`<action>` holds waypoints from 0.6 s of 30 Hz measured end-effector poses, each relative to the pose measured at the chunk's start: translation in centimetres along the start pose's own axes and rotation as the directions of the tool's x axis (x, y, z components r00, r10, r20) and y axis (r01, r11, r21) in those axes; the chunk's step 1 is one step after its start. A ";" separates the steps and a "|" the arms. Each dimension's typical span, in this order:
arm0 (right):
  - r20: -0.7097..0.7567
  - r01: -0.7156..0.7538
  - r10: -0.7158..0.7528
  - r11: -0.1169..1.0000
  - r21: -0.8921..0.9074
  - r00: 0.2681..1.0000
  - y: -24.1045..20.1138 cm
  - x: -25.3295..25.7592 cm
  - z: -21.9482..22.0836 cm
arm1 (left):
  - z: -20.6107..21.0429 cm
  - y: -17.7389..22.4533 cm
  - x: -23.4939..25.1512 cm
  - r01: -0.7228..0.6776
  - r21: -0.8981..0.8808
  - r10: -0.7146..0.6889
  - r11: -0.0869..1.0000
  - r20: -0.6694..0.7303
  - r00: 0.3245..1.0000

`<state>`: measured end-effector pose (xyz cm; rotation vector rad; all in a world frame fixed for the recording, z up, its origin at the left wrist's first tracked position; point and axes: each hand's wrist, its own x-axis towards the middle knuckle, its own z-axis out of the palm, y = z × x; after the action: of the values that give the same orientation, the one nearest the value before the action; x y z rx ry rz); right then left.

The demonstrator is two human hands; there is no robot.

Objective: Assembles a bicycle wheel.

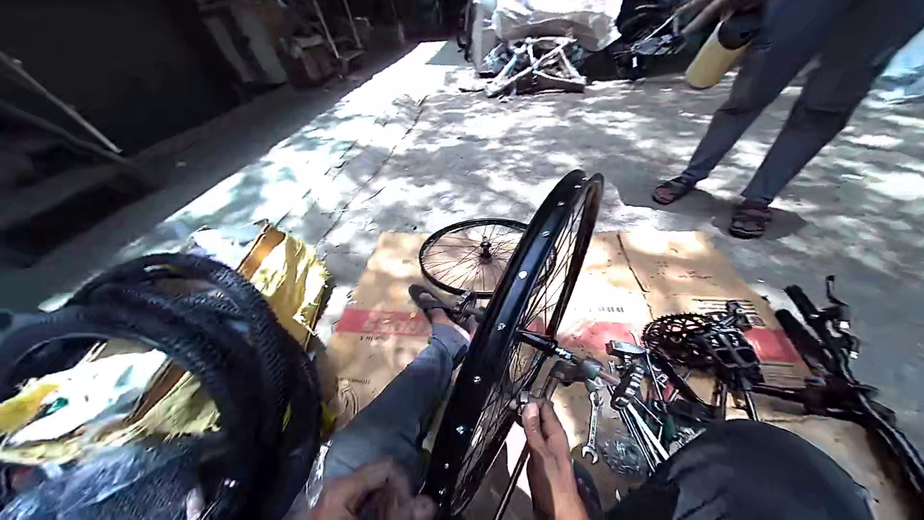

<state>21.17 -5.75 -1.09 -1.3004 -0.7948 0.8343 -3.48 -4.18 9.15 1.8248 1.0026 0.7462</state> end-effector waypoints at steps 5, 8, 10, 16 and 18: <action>0.093 -0.215 0.205 0.970 0.112 0.974 0.6 -1.2 -1.8 | 1.1 5.0 7.4 -0.167 -0.109 0.144 0.980 -0.193 0.971; 0.392 0.029 0.174 0.888 -0.459 0.903 1.4 -2.4 -4.0 | 2.0 9.3 11.5 -0.195 -0.251 0.206 0.948 0.016 0.978; 0.601 0.373 0.095 0.703 -0.605 0.794 1.9 -3.7 -4.5 | 2.7 11.4 14.0 -0.175 -0.329 0.225 0.928 0.118 0.967; 0.806 0.642 0.008 0.600 -0.477 0.591 4.9 -5.1 -4.1 | 3.7 12.3 17.3 -0.125 -0.504 0.290 0.855 0.264 0.920; 0.818 0.626 0.042 0.622 -0.471 0.573 5.0 -4.8 -4.1 | 3.8 10.9 15.8 -0.178 -0.530 0.356 0.829 0.254 0.899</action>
<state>21.99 -11.53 -6.60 -1.3617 -2.2295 0.7712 10.89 5.06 18.77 1.5727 0.2771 0.7365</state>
